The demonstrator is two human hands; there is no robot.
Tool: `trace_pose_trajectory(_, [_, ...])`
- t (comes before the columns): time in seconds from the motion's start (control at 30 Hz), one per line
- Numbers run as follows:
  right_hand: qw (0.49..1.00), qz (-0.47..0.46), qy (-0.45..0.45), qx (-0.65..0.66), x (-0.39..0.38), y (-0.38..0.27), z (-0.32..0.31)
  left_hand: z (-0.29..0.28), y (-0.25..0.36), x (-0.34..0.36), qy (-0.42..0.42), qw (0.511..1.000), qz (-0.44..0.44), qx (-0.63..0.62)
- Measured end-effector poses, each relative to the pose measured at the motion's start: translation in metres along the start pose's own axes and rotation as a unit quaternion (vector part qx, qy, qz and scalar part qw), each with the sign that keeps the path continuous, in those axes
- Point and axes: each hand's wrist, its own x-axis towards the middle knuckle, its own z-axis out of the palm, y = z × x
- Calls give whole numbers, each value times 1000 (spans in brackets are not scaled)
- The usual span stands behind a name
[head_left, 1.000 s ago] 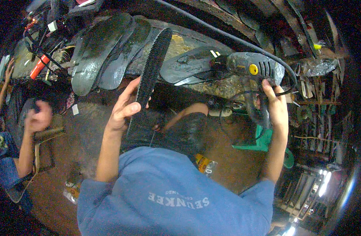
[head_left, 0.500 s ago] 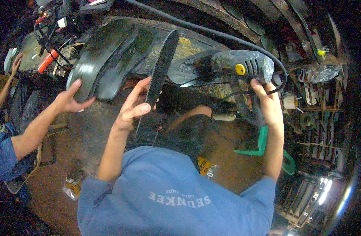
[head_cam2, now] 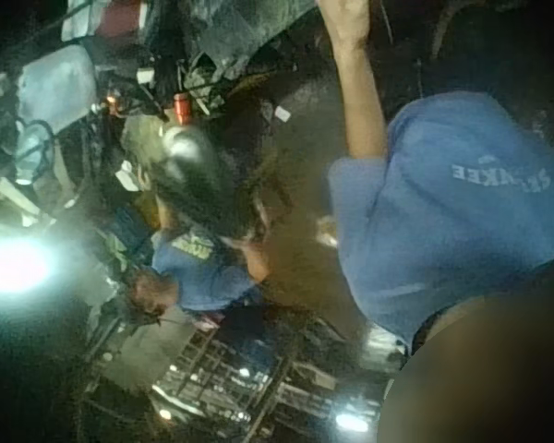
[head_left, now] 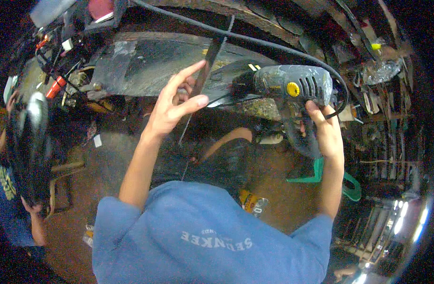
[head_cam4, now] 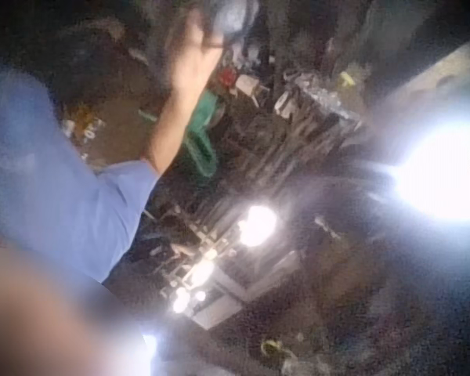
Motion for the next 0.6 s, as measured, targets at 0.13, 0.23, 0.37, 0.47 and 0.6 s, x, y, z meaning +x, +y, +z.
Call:
trace_pose_trajectory(0.13, [991,-52,120,15,-14,15,-30,26,-14,53,-8,969,88,232])
trace_pose_trajectory(0.23, [979,-81,186,-31,-21,29,-54,46,-46,92,-48,925,93,365])
trace_pose_trajectory(0.37, [981,-31,189,29,-38,44,-63,64,-88,108,-105,817,55,564])
trace_pose_trajectory(0.47, [986,16,152,67,-37,50,-51,63,-103,116,-85,795,18,600])
trace_pose_trajectory(0.6, [983,26,166,68,-28,56,-28,41,-97,136,-160,795,-45,583])
